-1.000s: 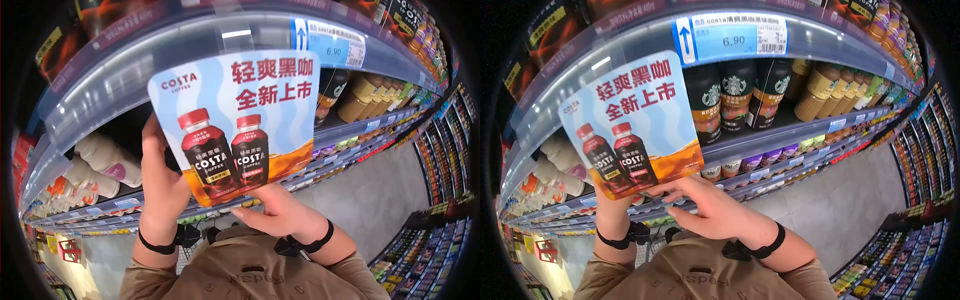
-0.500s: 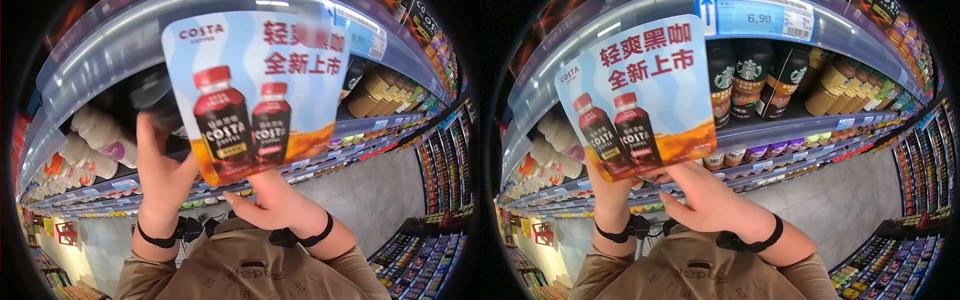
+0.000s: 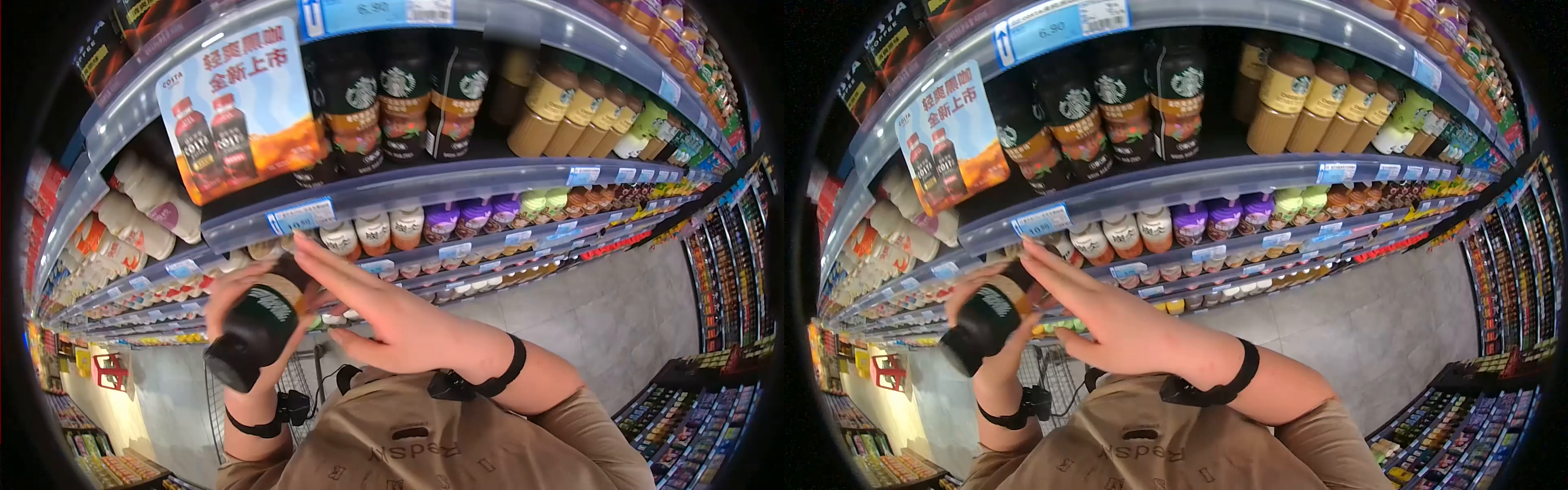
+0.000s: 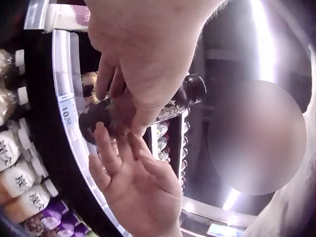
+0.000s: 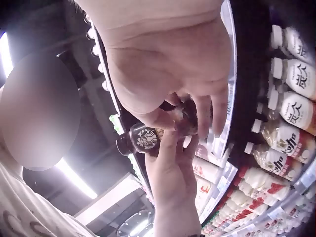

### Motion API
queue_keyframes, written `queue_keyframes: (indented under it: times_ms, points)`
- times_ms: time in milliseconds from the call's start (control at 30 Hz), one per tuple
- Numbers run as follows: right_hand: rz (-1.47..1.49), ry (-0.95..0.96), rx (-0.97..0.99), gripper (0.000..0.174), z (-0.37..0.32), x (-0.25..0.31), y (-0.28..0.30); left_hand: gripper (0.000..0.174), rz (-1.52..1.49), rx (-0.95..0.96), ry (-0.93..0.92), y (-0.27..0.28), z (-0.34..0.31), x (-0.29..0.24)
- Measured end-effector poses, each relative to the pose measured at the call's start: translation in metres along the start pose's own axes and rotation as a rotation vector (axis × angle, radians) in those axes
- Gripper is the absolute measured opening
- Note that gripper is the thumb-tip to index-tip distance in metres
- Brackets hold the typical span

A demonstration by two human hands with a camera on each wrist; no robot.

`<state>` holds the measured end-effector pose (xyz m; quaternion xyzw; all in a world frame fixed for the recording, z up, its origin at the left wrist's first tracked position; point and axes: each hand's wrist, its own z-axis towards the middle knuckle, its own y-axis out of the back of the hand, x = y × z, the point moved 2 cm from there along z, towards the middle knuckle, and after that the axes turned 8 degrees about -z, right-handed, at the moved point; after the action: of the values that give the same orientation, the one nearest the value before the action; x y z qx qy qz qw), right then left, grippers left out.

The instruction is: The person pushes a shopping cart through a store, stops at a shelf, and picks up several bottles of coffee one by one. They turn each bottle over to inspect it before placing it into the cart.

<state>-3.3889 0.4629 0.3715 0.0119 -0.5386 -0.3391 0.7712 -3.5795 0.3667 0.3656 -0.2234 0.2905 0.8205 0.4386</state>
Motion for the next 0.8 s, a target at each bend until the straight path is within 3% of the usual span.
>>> queue_keyframes:
  times_ms: [133,233,300,367,433,500,633,700,733,800]
  points:
    - [0.026,-0.157,0.101,0.075,-0.046,-0.017,-0.004,0.065,0.003,0.113,0.245,-0.031,-0.043,-0.029]
    - [0.01,-0.279,0.209,0.07,-0.084,-0.028,-0.006,0.066,0.073,0.202,0.296,-0.052,-0.07,-0.057]
    - [-0.041,-0.383,0.431,0.067,-0.107,-0.03,-0.008,0.066,0.019,0.176,0.387,-0.063,-0.096,-0.072]
    - [-0.04,-0.329,0.442,0.066,-0.133,-0.037,-0.017,0.067,-0.028,0.146,0.475,-0.073,-0.124,-0.087]
    - [0.025,-0.305,0.505,0.067,-0.157,-0.04,-0.023,0.072,-0.272,0.0,0.708,-0.081,-0.153,-0.102]
    - [0.089,-0.298,0.539,0.067,-0.176,-0.042,-0.029,0.071,-0.256,0.016,0.766,-0.077,-0.171,-0.117]
    - [0.228,-0.259,0.643,0.055,-0.208,-0.04,-0.041,0.054,-0.137,-0.183,0.763,-0.072,-0.199,-0.149]
    - [0.244,-0.23,0.694,0.052,-0.22,-0.04,-0.048,0.041,-0.033,-0.144,0.79,-0.062,-0.208,-0.162]
    - [0.339,-0.301,0.727,0.048,-0.226,-0.04,-0.051,0.024,0.112,-0.098,0.796,-0.062,-0.206,-0.168]
    - [0.431,-0.368,0.768,0.044,-0.236,-0.042,-0.061,0.019,0.177,-0.102,0.878,-0.063,-0.216,-0.171]
